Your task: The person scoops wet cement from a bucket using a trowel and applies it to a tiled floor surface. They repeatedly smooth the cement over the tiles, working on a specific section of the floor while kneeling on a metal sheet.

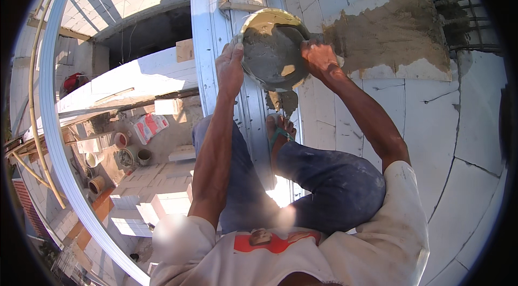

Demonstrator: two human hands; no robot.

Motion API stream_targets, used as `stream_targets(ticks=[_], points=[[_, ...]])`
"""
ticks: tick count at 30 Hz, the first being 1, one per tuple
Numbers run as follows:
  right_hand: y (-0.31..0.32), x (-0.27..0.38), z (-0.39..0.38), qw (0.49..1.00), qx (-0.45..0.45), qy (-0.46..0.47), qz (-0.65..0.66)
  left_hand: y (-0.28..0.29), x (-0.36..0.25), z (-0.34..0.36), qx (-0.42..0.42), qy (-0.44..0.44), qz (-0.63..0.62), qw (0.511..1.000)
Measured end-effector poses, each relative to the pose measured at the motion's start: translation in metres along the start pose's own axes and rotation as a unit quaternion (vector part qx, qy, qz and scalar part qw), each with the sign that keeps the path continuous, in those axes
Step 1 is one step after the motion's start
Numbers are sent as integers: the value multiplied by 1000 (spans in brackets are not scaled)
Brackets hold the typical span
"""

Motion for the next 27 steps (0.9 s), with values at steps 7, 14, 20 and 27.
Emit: stream_targets(ticks=[7, 14, 20, 27], points=[[-28, 19, 4, 971, 70, 2, 227, -2, 1, 3, 15, -5, -6, 1000], [-16, 31, -9, 907, 112, -115, 390, -1, 1, -2, 7, -4, 30, 1000], [-8, 26, -35, 858, 105, -199, 461, 3, 5, -4, -30, 10, 16, 999], [-2, 25, -41, 846, 66, -198, 491, 16, 26, 1, -82, 52, -58, 994]])
Point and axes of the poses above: each hand's wrist, its own z-axis towards the middle knuckle, its own y-axis out of the back of the hand, x = y × z, the point moved 9 cm from there along z, towards the middle knuckle, and after that the axes turned 8 degrees about -x, right-handed, at the moved point
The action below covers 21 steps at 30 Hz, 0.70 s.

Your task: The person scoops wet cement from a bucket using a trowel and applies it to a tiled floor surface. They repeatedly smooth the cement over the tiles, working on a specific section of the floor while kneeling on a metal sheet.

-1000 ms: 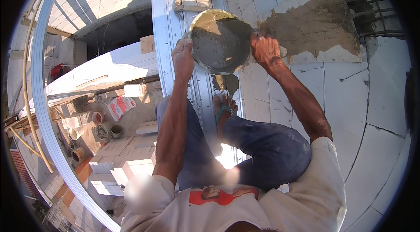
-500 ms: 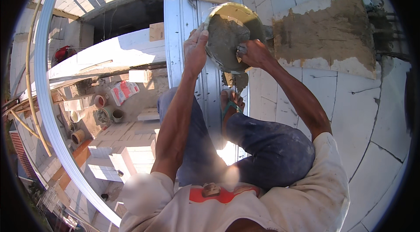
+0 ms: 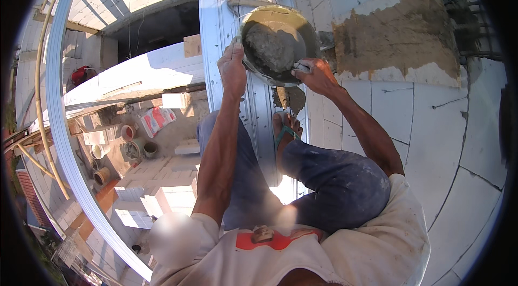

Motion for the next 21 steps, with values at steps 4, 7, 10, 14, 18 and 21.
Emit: stream_targets(ticks=[4, 7, 10, 14, 18, 21], points=[[14, 20, -13, 999, 2, -20, 26, 18, 13, 6, -47, 47, -40, 997], [36, 42, -24, 999, 22, -42, 11, 31, 25, 13, -65, 78, -43, 994], [75, 61, -39, 1000, -15, -15, 18, 25, 21, 8, -80, 80, -7, 994], [148, 100, -72, 996, -41, -73, 42, 27, 28, 13, -51, 69, -37, 996], [228, 107, -98, 985, -71, -110, 113, 45, 14, 11, -79, 90, -81, 990], [323, 91, -136, 953, -163, -135, 218, 15, 30, 6, -72, 101, -78, 989]])
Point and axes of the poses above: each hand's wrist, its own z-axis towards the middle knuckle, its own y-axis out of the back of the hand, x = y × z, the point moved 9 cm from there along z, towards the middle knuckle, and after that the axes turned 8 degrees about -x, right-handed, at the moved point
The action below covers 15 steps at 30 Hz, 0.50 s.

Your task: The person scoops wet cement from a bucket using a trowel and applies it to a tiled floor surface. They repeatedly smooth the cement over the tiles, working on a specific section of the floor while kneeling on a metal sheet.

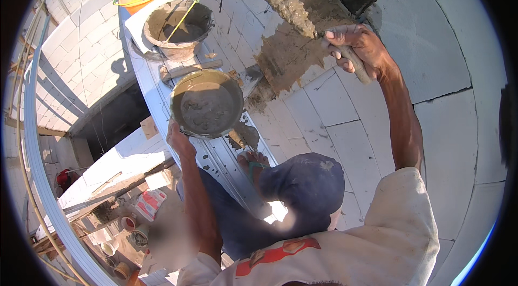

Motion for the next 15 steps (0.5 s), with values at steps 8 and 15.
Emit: stream_targets(ticks=[8, 15], points=[[57, -14, -7, 970, -184, 83, 137, 9, -13, 3, 12, -24, 12, 1000], [-92, -72, 28, 890, -129, 321, -297, -13, -11, -5, 100, -64, 12, 993]])
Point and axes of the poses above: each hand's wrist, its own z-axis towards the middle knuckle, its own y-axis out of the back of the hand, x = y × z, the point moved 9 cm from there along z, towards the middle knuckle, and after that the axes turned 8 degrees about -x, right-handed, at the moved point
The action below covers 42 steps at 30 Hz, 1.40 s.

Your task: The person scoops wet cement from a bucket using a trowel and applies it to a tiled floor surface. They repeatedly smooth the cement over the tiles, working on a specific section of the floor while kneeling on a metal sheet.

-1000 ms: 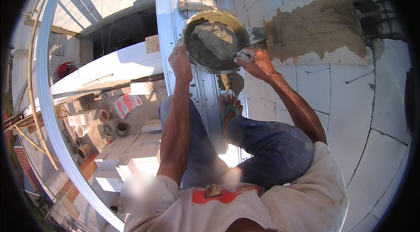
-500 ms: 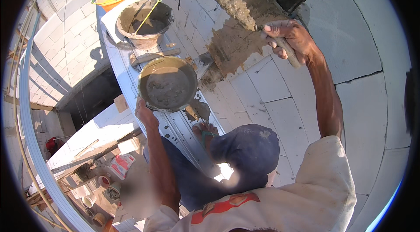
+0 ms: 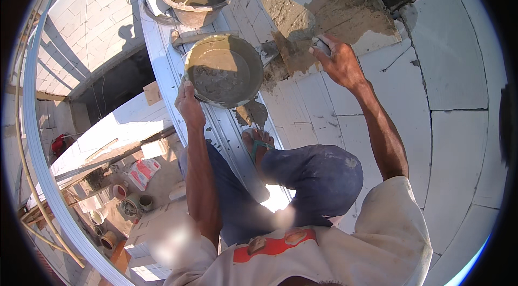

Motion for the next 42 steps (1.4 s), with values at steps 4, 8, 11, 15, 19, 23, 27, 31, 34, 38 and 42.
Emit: stream_targets(ticks=[4, 8, 11, 15, 19, 23, 27, 31, 34, 38, 42], points=[[-119, 17, -14, 963, 109, 141, -202, -21, -26, -14, 35, -91, 98, 990], [-209, 12, -5, 914, 178, 208, -300, -29, -33, -19, 58, -108, 137, 983], [-248, 11, -3, 903, 206, 257, -276, -28, -36, -19, 78, -100, 147, 981], [-257, 14, -1, 915, 259, 234, -201, -25, -31, -17, 93, -81, 137, 983], [-270, 6, -9, 925, 274, 223, -136, -32, -32, -19, 112, -86, 139, 980], [-271, 26, -31, 932, 317, 163, -63, -32, -33, -20, 102, -83, 129, 983], [-272, 21, -49, 929, 365, 68, 9, -35, -38, -23, 89, -71, 125, 986], [-253, 26, -57, 924, 375, -24, 79, -27, -35, -20, 61, -79, 111, 989], [-245, 21, -61, 923, 364, -59, 113, -22, -28, -17, 54, -59, 91, 993], [-249, 11, -67, 922, 355, -79, 131, -17, -27, -15, 36, -56, 106, 992], [-248, 2, -72, 934, 316, -84, 144, -13, -18, -14, 28, -34, 72, 996]])
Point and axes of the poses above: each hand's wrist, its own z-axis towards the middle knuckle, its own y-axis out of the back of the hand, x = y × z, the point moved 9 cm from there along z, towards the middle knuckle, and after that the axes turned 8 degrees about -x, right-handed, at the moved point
